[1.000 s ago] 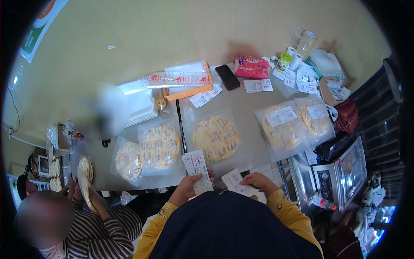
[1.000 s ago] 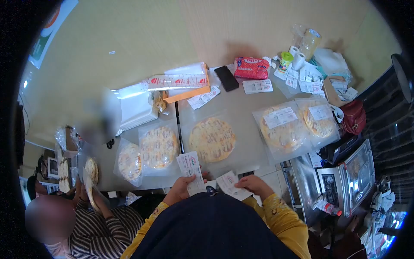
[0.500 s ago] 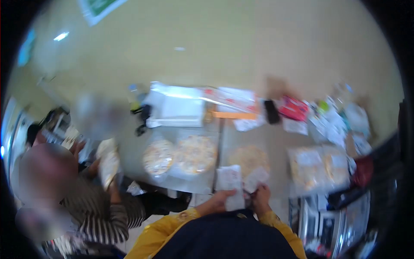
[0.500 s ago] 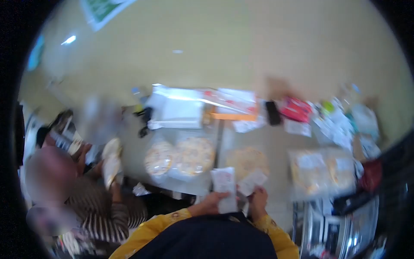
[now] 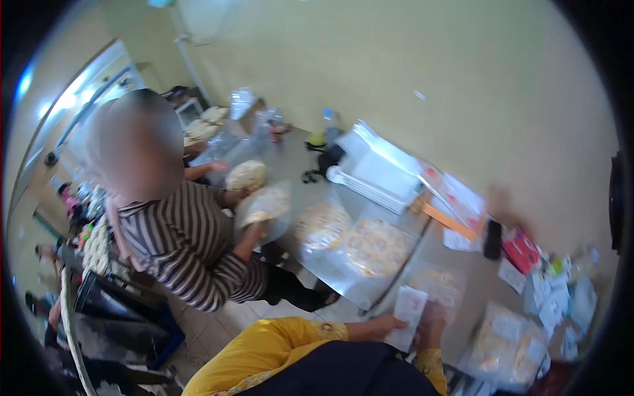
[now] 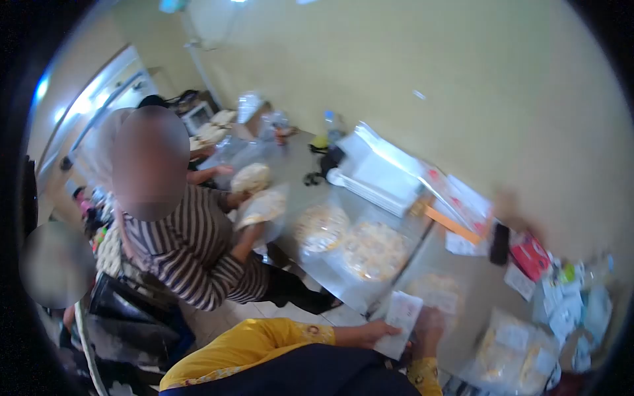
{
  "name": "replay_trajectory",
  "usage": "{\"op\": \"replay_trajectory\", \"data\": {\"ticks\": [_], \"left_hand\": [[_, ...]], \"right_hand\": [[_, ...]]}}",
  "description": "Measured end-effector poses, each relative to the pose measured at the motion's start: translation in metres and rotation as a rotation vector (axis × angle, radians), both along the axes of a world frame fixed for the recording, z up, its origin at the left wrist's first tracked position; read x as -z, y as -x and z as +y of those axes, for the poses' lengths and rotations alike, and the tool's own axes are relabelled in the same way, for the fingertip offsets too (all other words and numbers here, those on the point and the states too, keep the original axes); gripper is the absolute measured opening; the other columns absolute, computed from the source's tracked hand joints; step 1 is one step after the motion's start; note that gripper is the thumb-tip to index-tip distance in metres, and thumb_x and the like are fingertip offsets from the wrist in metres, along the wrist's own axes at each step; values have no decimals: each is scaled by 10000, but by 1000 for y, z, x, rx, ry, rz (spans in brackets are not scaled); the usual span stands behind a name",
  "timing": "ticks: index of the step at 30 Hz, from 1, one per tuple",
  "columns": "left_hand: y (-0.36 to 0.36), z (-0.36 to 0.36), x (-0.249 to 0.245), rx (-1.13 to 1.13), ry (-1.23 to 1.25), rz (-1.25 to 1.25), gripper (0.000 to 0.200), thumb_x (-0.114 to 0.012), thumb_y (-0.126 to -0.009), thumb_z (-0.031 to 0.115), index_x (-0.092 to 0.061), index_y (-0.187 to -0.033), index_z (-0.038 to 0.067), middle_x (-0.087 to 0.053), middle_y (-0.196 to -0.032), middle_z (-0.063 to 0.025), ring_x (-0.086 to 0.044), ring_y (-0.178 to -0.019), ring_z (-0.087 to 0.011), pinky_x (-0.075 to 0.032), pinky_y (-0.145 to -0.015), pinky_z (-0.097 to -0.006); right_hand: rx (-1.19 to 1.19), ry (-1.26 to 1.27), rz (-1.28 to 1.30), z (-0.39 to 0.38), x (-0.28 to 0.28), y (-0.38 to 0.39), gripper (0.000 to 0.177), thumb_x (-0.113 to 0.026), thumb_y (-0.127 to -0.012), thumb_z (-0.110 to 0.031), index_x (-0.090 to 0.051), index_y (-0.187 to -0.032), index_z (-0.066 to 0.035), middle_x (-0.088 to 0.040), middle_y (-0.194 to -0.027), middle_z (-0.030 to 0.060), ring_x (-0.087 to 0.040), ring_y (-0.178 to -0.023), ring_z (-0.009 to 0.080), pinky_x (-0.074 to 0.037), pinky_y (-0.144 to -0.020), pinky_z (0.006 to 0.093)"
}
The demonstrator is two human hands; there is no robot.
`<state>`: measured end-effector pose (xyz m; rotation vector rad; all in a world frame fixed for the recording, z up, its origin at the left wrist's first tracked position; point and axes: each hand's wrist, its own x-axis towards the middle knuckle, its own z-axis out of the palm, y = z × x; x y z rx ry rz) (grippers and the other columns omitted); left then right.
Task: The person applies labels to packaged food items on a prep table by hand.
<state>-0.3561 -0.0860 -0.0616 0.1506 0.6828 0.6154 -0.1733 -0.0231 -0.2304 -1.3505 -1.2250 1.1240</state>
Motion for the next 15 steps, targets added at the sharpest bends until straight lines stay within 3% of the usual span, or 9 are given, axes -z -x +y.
{"op": "replay_trajectory", "data": {"ticks": [1,3,4,5,6,9,12,15], "left_hand": [[1,-1,2,2,24,19,323,-393,-913,131,-418,-1199,-17,-564,-1091,-172,-583,-965,-310,-456,-855,-444],[4,1,12,11,53,21,336,-395,-909,131,-411,-1210,-16,-554,-1108,-175,-574,-980,-310,-442,-879,-450],[7,1,17,5,61,7,342,-396,-907,132,-407,-1217,-15,-545,-1122,-178,-567,-996,-306,-435,-890,-452],[9,0,4,5,74,24,339,-399,-905,126,-409,-1215,-12,-539,-1130,-176,-559,-1010,-303,-434,-891,-452],[13,-3,-8,-3,82,47,337,-403,-902,120,-412,-1213,-10,-532,-1138,-175,-551,-1023,-300,-434,-893,-452],[21,-9,-4,3,41,48,341,-397,-901,106,-406,-1226,3,-526,-1141,-165,-543,-1033,-296,-435,-896,-447],[35,-10,11,-60,42,121,341,-386,-902,97,-406,-1232,16,-535,-1123,-155,-548,-1020,-301,-433,-899,-445],[49,-9,21,-137,15,103,340,-379,-902,83,-403,-1236,22,-532,-1131,-157,-546,-1020,-305,-430,-900,-446]], "right_hand": [[-31,58,-87,-13,-13,-5,134,-503,-822,-117,-548,-885,-7,-578,-807,112,-577,-721,249,-501,-612,352],[85,620,621,-18,-90,12,91,-514,-780,-75,-574,-827,-24,-585,-759,95,-575,-647,214,-498,-557,321],[-5,557,615,-25,-117,12,129,-535,-768,-70,-574,-880,-19,-602,-765,113,-589,-623,199,-504,-544,306],[-150,512,620,-31,-103,1,174,-554,-788,-95,-565,-932,1,-615,-763,130,-602,-604,200,-516,-541,312],[-33,652,573,-44,-101,-4,154,-566,-796,-103,-585,-914,-6,-602,-750,103,-573,-571,165,-493,-521,286],[-26,755,555,-77,-122,-26,176,-599,-781,-112,-580,-925,-12,-601,-732,99,-563,-535,163,-491,-502,292],[81,704,283,-96,-126,-61,220,-633,-773,-157,-576,-923,-7,-605,-745,102,-576,-573,165,-490,-539,286],[438,180,-298,-93,-84,-86,296,-667,-755,-235,-576,-909,0,-610,-752,98,-590,-625,165,-483,-583,276]]}}
